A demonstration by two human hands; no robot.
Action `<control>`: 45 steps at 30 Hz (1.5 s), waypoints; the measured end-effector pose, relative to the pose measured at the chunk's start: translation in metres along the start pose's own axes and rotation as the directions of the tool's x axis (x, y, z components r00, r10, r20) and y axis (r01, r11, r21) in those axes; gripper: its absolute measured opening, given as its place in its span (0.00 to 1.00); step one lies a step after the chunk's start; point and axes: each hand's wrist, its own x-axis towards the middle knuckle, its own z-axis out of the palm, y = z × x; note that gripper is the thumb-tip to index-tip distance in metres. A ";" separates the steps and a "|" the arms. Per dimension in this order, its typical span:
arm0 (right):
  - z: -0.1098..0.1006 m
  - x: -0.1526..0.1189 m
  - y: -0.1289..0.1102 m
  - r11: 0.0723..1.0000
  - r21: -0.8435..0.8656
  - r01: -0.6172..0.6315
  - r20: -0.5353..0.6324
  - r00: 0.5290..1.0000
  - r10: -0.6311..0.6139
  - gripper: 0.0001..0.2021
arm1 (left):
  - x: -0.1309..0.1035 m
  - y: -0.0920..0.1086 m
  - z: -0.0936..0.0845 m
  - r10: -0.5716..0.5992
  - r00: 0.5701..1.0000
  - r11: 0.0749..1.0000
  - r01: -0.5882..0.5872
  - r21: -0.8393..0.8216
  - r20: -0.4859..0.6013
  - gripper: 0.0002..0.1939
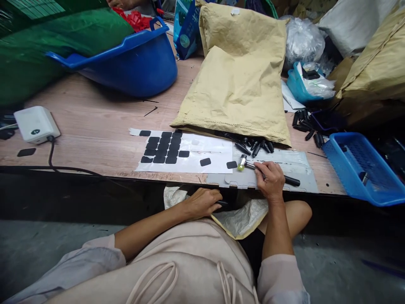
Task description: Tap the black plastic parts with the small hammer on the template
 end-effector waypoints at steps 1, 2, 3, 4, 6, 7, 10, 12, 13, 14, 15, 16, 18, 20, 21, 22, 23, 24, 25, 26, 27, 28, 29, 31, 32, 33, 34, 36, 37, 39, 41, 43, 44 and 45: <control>0.000 0.000 0.000 1.000 0.003 0.004 -0.001 1.000 -0.004 0.11 | 0.001 -0.005 0.003 -0.089 0.995 0.996 0.088 0.014 0.040 0.08; 0.000 0.000 0.000 1.000 0.004 0.004 -0.002 1.000 -0.004 0.11 | 0.003 -0.009 0.005 -0.164 0.984 0.986 0.162 0.027 0.075 0.09; 0.001 0.000 0.000 1.000 0.004 0.000 -0.003 1.000 0.000 0.11 | 0.003 -0.013 0.006 -0.217 0.970 0.976 0.215 0.035 0.105 0.10; 0.001 0.000 0.001 1.000 0.003 -0.005 -0.003 1.000 0.005 0.11 | 0.003 -0.015 0.007 -0.247 0.961 0.969 0.244 0.037 0.127 0.12; 0.001 0.000 0.001 1.000 0.003 -0.011 -0.004 1.000 0.011 0.11 | 0.000 -0.014 0.004 -0.242 0.960 0.970 0.242 0.019 0.143 0.16; 0.002 -0.001 0.001 1.000 0.005 -0.011 -0.005 1.000 0.011 0.11 | -0.001 -0.011 0.002 -0.213 0.967 0.977 0.215 -0.002 0.140 0.18; 0.002 -0.001 0.001 1.000 -0.002 -0.001 -0.016 1.000 0.001 0.11 | -0.006 0.004 -0.014 -0.049 0.994 0.994 0.059 -0.091 0.100 0.17; 0.003 -0.001 0.000 1.000 -0.012 0.007 -0.023 1.000 -0.008 0.10 | -0.004 0.015 -0.031 0.083 0.995 0.985 -0.073 -0.156 0.057 0.15; 0.003 -0.001 0.000 1.000 -0.015 0.012 -0.025 1.000 -0.013 0.10 | 0.000 0.019 -0.041 0.133 0.991 0.976 -0.127 -0.178 0.024 0.13; 0.003 -0.001 0.000 1.000 -0.017 0.017 -0.026 1.000 -0.018 0.10 | 0.006 0.022 -0.051 0.161 0.987 0.969 -0.163 -0.187 -0.026 0.11; 0.003 -0.001 0.000 1.000 -0.019 0.022 -0.028 0.999 -0.022 0.10 | 0.014 0.024 -0.062 0.167 0.982 0.967 -0.182 -0.181 -0.092 0.11; 0.003 -0.001 0.000 0.999 -0.020 0.027 -0.031 0.999 -0.027 0.10 | 0.025 0.024 -0.073 0.158 0.973 0.970 -0.185 -0.158 -0.168 0.11; 0.003 -0.001 0.000 0.999 -0.019 0.033 -0.037 0.999 -0.034 0.10 | 0.052 0.021 -0.093 0.122 0.939 0.986 -0.152 -0.071 -0.322 0.12; 0.002 -0.001 0.000 0.999 -0.012 0.031 -0.035 0.999 -0.031 0.10 | 0.080 0.015 -0.109 0.107 0.908 0.994 -0.093 0.054 -0.404 0.14; 0.002 -0.001 0.000 1.000 -0.006 0.027 -0.030 0.999 -0.027 0.10 | 0.094 0.013 -0.115 0.115 0.905 0.990 -0.068 0.126 -0.410 0.15; 0.002 -0.001 0.000 1.000 -0.001 0.023 -0.026 0.999 -0.023 0.10 | 0.106 0.011 -0.120 0.130 0.908 0.979 -0.053 0.199 -0.397 0.15; 0.002 -0.002 0.000 1.000 0.005 0.019 -0.021 1.000 -0.019 0.10 | 0.116 0.011 -0.124 0.150 0.918 0.962 -0.050 0.268 -0.368 0.15; 0.002 -0.002 0.000 1.000 0.008 0.019 -0.018 1.000 -0.019 0.11 | 0.125 0.011 -0.126 0.172 0.929 0.942 -0.058 0.329 -0.327 0.16; 0.001 -0.002 0.000 1.000 0.011 0.019 -0.016 1.000 -0.019 0.11 | 0.131 0.011 -0.127 0.188 0.940 0.924 -0.071 0.377 -0.284 0.16; 0.001 -0.002 0.000 1.000 0.011 0.020 -0.015 1.000 -0.020 0.11 | 0.136 0.013 -0.128 0.195 0.950 0.909 -0.081 0.408 -0.246 0.16; 0.001 -0.003 0.000 1.000 0.009 0.021 -0.015 1.000 -0.021 0.11 | 0.139 0.014 -0.127 0.188 0.958 0.902 -0.081 0.423 -0.218 0.16; 0.001 -0.003 0.000 1.000 0.005 0.020 -0.014 1.000 -0.020 0.11 | 0.140 0.016 -0.127 0.170 0.965 0.903 -0.071 0.425 -0.202 0.16; 0.001 -0.003 0.000 1.000 0.002 0.019 -0.014 1.000 -0.019 0.10 | 0.141 0.017 -0.126 0.146 0.970 0.908 -0.053 0.415 -0.197 0.16; 0.001 -0.003 0.000 1.000 0.002 0.016 -0.014 1.000 -0.016 0.10 | 0.138 0.018 -0.125 0.092 0.973 0.926 -0.006 0.377 -0.210 0.14; 0.001 -0.003 -0.001 1.000 0.003 0.017 -0.015 1.000 -0.017 0.10 | 0.135 0.017 -0.124 0.069 0.972 0.934 0.016 0.358 -0.224 0.14; 0.001 -0.003 -0.001 1.000 0.006 0.019 -0.018 1.000 -0.018 0.10 | 0.131 0.015 -0.124 0.056 0.969 0.939 0.031 0.341 -0.242 0.13; 0.001 -0.003 -0.001 1.000 0.009 0.021 -0.021 1.000 -0.021 0.10 | 0.126 0.013 -0.124 0.052 0.964 0.944 0.037 0.327 -0.260 0.12; 0.001 -0.003 -0.001 1.000 0.014 0.028 -0.028 0.999 -0.028 0.10 | 0.115 0.005 -0.124 0.063 0.954 0.957 0.025 0.288 -0.294 0.12; 0.001 -0.003 -0.001 0.999 0.017 0.030 -0.028 0.999 -0.030 0.10 | 0.110 0.002 -0.124 0.072 0.947 0.966 0.012 0.258 -0.314 0.12; 0.000 -0.003 -0.001 0.999 0.027 0.033 -0.025 0.999 -0.033 0.10 | 0.102 -0.006 -0.121 0.071 0.924 0.984 -0.004 0.178 -0.375 0.10; -0.001 -0.003 -0.001 0.999 0.040 0.034 -0.025 0.999 -0.033 0.10 | 0.099 -0.012 -0.117 0.026 0.884 0.995 0.024 0.101 -0.468 0.04; -0.001 -0.003 -0.001 0.998 0.049 0.029 -0.026 0.999 -0.028 0.10 | 0.100 -0.018 -0.111 -0.036 0.842 0.995 0.078 0.055 -0.538 0.04; -0.001 -0.002 -0.001 0.998 0.051 0.027 -0.026 0.999 -0.026 0.10 | 0.102 -0.021 -0.108 -0.063 0.826 0.994 0.100 0.037 -0.561 0.04; -0.001 -0.002 -0.001 0.998 0.051 0.026 -0.025 0.999 -0.025 0.10 | 0.103 -0.025 -0.105 -0.081 0.814 0.994 0.110 0.016 -0.576 0.03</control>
